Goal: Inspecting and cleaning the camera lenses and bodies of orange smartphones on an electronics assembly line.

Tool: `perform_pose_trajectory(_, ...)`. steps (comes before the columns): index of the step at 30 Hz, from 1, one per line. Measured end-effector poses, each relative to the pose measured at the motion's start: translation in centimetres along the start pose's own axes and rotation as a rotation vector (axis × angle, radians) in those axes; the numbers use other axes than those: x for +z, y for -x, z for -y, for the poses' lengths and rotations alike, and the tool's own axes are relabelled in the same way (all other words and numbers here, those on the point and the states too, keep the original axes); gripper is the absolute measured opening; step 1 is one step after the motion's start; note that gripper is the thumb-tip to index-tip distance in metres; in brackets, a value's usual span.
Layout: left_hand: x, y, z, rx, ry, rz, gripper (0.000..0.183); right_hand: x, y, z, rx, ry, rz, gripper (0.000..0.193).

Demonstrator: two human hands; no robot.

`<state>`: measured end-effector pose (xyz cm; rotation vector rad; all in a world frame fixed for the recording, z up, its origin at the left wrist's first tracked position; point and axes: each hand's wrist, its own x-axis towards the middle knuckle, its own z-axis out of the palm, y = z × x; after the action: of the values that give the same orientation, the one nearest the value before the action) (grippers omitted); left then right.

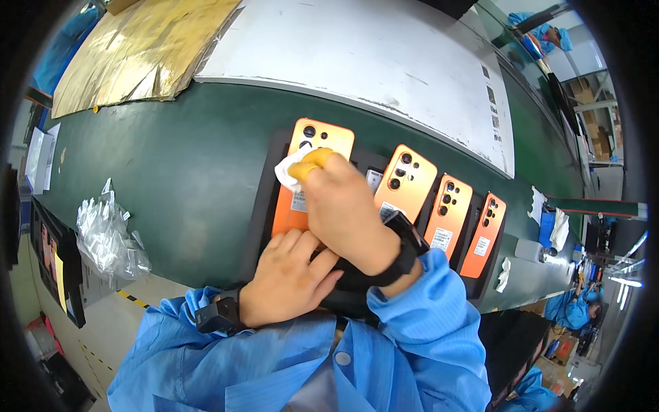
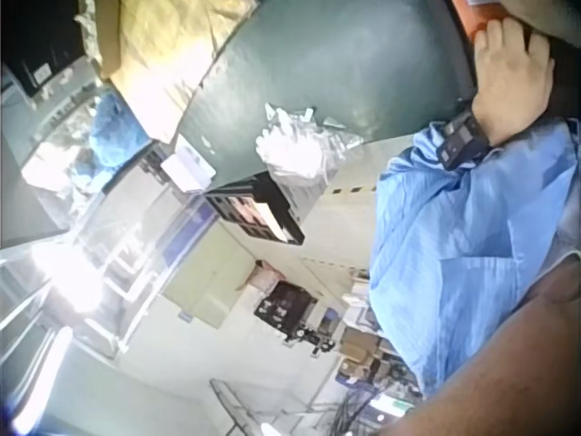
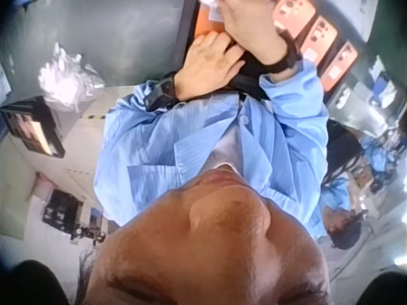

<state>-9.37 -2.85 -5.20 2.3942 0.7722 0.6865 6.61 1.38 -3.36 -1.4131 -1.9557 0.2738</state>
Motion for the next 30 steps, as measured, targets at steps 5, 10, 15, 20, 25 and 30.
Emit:
perform_pose_trajectory(5,-0.6,-0.1,1.7,-0.044,-0.052,0.016,0.042,1.2,-0.7,-0.7,0.034,0.158,0.073,0.015)
perform_pose_trajectory(10,-1.2,-0.6,2.4,-0.06,0.014,0.05,0.037,1.5,-3.7,-1.7,0.043,0.141,-0.005,0.01)
perform_pose_trajectory(15,-1.4,-0.3,3.0,-0.06,0.083,0.061,0.035,2.0,-4.0,-1.5,0.1,0.202,-0.022,0.01)
perform_pose_trajectory(20,-1.2,0.0,3.1,-0.028,0.11,0.092,0.041,1.7,-1.3,0.0,0.029,0.344,0.039,0.013)
perform_pose_trajectory(25,-1.6,-0.1,3.0,-0.037,0.099,0.065,0.052,1.4,-5.2,-2.0,0.113,0.327,0.004,0.008)
perform_pose_trajectory(30,-1.4,0.1,3.3,-0.047,0.14,0.062,0.051,1.4,-4.0,-1.9,-0.012,0.358,0.1,0.012)
